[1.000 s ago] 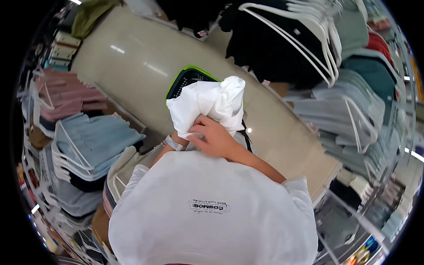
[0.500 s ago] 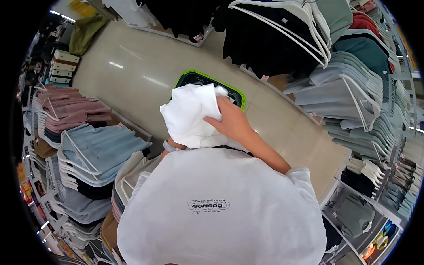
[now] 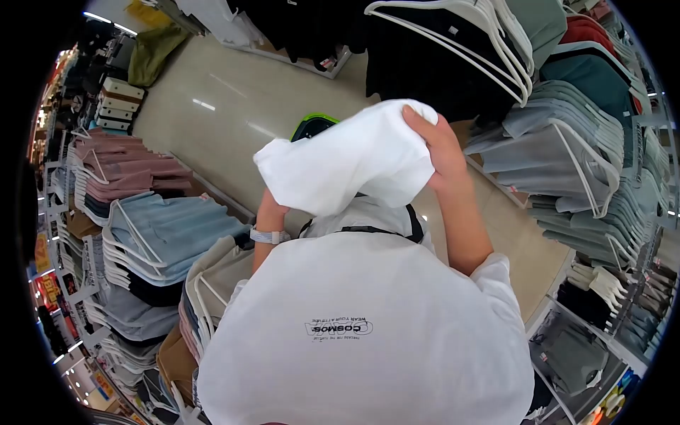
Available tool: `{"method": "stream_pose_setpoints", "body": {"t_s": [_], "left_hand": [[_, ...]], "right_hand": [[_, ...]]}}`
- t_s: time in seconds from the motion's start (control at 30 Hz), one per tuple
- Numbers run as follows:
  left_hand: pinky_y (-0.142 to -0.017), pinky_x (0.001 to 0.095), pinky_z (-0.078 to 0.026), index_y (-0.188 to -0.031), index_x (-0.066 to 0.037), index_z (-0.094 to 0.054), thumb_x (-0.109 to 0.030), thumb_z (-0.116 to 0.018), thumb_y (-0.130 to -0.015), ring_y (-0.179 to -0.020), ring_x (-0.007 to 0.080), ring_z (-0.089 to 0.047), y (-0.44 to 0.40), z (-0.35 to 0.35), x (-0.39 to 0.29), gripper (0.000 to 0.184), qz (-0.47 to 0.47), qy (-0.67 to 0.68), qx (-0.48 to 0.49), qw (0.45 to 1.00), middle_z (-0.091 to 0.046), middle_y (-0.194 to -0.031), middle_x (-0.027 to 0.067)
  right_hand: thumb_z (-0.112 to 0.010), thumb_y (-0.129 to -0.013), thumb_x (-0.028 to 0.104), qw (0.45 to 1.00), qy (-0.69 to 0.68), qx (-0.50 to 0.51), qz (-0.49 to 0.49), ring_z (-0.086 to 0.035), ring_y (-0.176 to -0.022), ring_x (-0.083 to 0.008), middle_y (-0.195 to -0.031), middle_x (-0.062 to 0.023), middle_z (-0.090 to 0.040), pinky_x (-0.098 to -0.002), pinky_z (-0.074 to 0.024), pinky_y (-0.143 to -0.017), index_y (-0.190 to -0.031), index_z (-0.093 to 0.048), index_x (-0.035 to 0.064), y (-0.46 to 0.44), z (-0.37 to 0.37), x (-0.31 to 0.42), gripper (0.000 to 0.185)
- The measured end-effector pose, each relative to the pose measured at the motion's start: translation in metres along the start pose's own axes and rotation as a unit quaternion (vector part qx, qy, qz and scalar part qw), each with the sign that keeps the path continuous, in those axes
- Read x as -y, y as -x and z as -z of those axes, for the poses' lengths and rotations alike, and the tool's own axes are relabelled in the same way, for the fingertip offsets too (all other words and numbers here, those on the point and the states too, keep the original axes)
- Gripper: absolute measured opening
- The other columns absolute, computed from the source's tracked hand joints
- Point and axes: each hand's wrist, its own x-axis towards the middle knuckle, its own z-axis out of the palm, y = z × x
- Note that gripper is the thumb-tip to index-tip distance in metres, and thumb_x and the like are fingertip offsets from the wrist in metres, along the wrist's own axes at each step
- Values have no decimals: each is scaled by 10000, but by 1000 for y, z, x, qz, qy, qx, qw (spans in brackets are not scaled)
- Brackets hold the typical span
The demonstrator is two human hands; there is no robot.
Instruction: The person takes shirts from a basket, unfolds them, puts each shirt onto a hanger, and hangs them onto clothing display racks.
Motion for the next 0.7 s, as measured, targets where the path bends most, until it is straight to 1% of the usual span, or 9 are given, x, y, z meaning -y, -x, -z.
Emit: {"method": "stream_pose_setpoints", "body": {"t_s": [0.13,0.3,0.37,0.47,0.5,0.57,0.6,0.67,0.7], "left_hand": [[-812,331,-488,-1230,-43,-460,-277,-521,-903,-999,181,-585,-14,-4,1,406,7,-126,-165,978,-572,-1149,96],[-877,335,-446,-1269,-25,-368,-283,-532,-889,-1043,235,-550,-9,-35,-16,488,-66,-231,-239,941,-567,-1065,137],[-910,340,-410,-1285,-36,-350,-371,-683,-779,-1093,227,-510,6,-71,-25,692,-270,-257,-4,928,-512,-1180,134],[-952,371,-364,-1322,-24,-295,-397,-764,-679,-1131,261,-471,36,-135,-28,879,-330,-332,102,878,-477,-1227,146],[-972,381,-328,-1318,-11,-308,-347,-796,-643,-1157,264,-436,41,-139,-26,899,-320,-365,63,872,-453,-1262,143],[-867,339,-398,-1219,13,-442,-249,-740,-712,-1003,196,-514,37,-152,-30,644,-336,-535,-81,771,-560,-1101,136],[-867,339,-398,-1219,13,-442,-249,-740,-712,-1003,196,-514,34,-153,-33,644,-336,-534,-82,771,-560,-1101,136],[-721,242,-416,-1032,48,-562,-122,-617,-798,-791,110,-515,32,-150,-44,294,-218,-534,-246,779,-589,-837,53],[-721,242,-416,-1032,48,-562,-122,-617,-798,-791,110,-515,31,-147,-53,294,-218,-534,-248,778,-589,-837,53]], "right_hand": [[-565,-882,159,997,-55,59,14,-626,-908,-181,-1020,-94,-620,-310,-516,-780,-1138,-526,7,15,-32,33,301],[-557,-888,170,994,32,77,77,-593,-845,-99,-980,-57,-611,-257,-484,-724,-1140,-528,3,14,-68,43,303],[-530,-891,154,980,74,89,159,-556,-812,-70,-943,-41,-604,-225,-450,-699,-1128,-530,-5,2,-80,33,285],[-491,-896,142,969,122,106,188,-523,-784,-61,-877,-21,-574,-217,-429,-683,-1120,-503,-13,-15,-94,24,273],[-482,-899,143,957,177,107,205,-520,-776,-61,-858,-19,-565,-220,-427,-678,-1115,-493,-16,-18,-99,23,268],[-464,-907,143,952,156,134,227,-520,-753,-68,-821,-24,-545,-231,-445,-631,-1128,-455,-8,-21,-106,16,268],[-463,-906,140,956,146,135,214,-522,-750,-70,-820,-30,-543,-234,-453,-602,-1132,-443,-2,-18,-110,20,268],[-439,-903,119,953,169,119,221,-559,-635,-94,-791,-59,-570,-244,-468,-502,-1226,-392,25,-21,-109,22,340],[-439,-903,119,953,168,122,220,-559,-635,-94,-791,-59,-570,-244,-468,-502,-1226,-392,25,-25,-108,28,340]]}}
